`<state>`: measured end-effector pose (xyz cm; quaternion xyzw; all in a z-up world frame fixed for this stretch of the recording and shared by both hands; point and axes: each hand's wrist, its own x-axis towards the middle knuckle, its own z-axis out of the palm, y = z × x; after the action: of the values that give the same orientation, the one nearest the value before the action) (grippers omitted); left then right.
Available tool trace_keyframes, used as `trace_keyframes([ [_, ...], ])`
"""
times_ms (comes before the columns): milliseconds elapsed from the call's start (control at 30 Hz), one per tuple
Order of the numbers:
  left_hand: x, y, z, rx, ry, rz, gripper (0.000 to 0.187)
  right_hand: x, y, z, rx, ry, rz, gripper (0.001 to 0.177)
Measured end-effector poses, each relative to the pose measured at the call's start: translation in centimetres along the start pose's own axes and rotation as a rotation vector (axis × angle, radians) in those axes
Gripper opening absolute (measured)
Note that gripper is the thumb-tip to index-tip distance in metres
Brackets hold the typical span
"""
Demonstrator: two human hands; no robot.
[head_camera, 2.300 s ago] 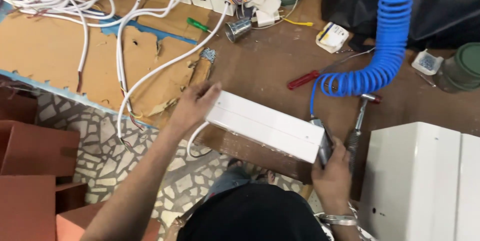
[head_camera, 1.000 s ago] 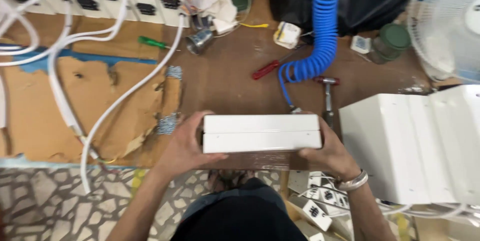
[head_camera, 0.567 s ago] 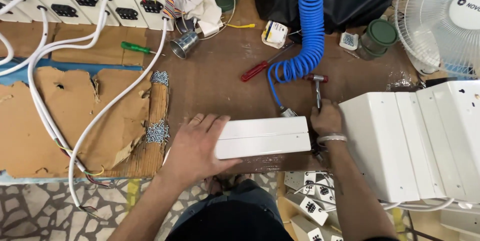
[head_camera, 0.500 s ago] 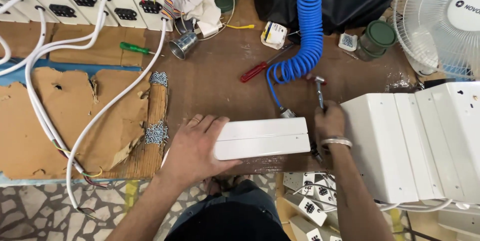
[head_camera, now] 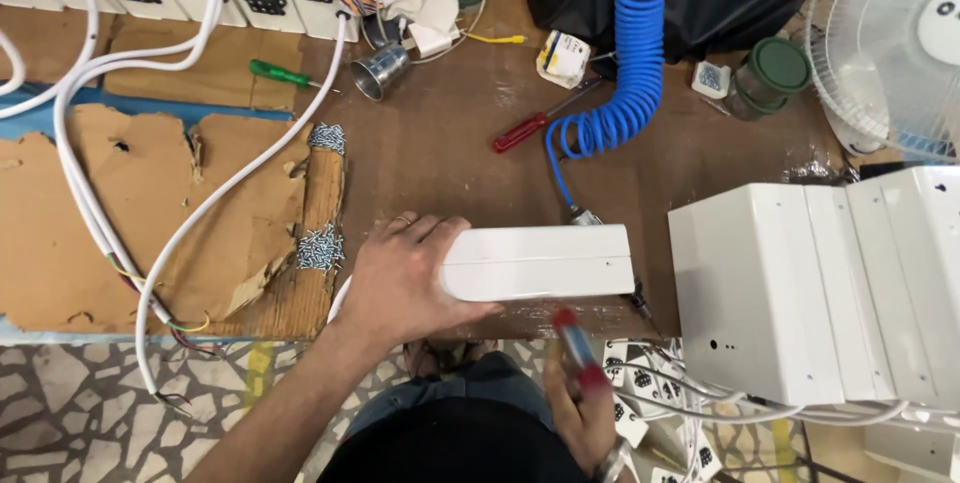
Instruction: Assembling white metal electronic enclosures by securing wires and fastening components with a pneumatic screwdriver and hammer.
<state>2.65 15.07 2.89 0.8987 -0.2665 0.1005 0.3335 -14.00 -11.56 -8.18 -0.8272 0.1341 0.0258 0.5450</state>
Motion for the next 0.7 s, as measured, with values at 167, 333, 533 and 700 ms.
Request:
trace_keyframes([
  [167,-0.5,0.4,0.0,-0.007,-0.013,-0.047,0.080,0.4,1.2,1.9,0.105,-0.044,0.000,0.017],
  [333,-4.3,0.6,-1.4,-0.034,0.133,-0.060,0.079,0.0,-5.0,4.0,0.114,-0.119,-0.015,0.025],
  [533,-13.4,4.5,-1.2,-1.155,0.428,-0.343,0.050,-0.5,-20.4,7.7,-0.339,-0.242,-0.824,0.104],
  [700,-18.6,-0.3,1.5,-1.002,0.618,-0.774,0.027,4.8,-23.1,9.2,-0.600,-0.356,-0.914,0.094],
])
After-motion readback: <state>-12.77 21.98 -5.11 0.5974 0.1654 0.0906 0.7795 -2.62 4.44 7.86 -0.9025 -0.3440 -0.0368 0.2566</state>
